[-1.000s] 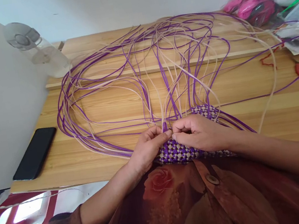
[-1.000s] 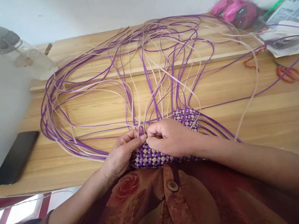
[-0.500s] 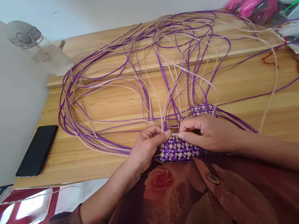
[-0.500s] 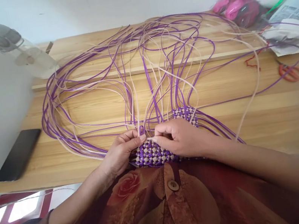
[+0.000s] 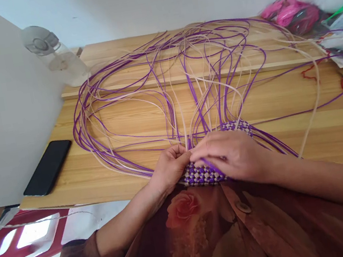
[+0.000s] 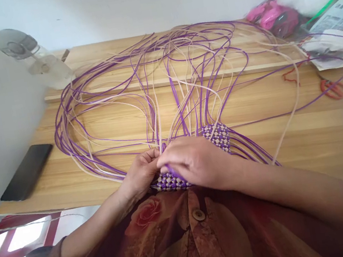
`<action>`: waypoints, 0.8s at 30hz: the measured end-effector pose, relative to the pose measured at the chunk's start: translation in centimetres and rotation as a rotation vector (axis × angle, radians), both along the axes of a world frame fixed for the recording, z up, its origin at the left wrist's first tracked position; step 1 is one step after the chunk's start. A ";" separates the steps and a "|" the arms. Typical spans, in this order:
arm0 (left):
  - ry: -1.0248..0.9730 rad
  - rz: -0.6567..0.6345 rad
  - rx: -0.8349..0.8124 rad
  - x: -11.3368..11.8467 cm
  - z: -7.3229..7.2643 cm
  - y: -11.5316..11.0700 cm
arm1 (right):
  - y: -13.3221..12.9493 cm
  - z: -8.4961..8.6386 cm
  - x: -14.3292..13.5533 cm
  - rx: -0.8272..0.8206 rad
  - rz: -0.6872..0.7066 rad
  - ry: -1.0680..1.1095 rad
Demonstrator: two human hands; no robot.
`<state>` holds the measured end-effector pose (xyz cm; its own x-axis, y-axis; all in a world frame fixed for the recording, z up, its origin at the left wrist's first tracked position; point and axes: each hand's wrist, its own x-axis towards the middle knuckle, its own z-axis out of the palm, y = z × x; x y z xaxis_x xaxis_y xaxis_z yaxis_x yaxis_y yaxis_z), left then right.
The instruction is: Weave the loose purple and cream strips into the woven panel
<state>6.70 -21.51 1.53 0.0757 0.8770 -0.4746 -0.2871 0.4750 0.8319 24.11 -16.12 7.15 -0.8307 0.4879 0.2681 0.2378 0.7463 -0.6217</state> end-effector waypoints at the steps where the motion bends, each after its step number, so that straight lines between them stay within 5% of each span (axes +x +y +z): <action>1: 0.001 -0.007 0.004 0.0 0.0 0.0 | 0.4 -0.2 0.1 -0.080 -0.098 -0.001; 4: -0.007 -0.027 0.005 -0.1 0.1 -0.1 | 1.4 -0.8 0.2 -0.254 -0.227 -0.083; 7: 0.022 -0.015 0.025 -0.1 0.2 0.0 | 1.4 -0.6 0.2 -0.207 -0.187 -0.069; 12: 0.040 -0.014 0.013 -0.1 0.3 0.3 | 0.0 0.4 0.5 0.010 0.187 -0.183; 15: 0.026 -0.023 0.008 0.0 0.3 0.4 | -0.6 0.9 0.5 0.087 0.259 -0.128; 19: -0.011 0.001 0.004 -0.1 -0.1 0.3 | 0.2 1.3 0.4 -0.017 0.028 0.079; 24: -0.058 0.007 -0.016 -0.1 -0.3 -0.1 | 2.0 -0.7 0.1 -0.312 -0.190 -0.103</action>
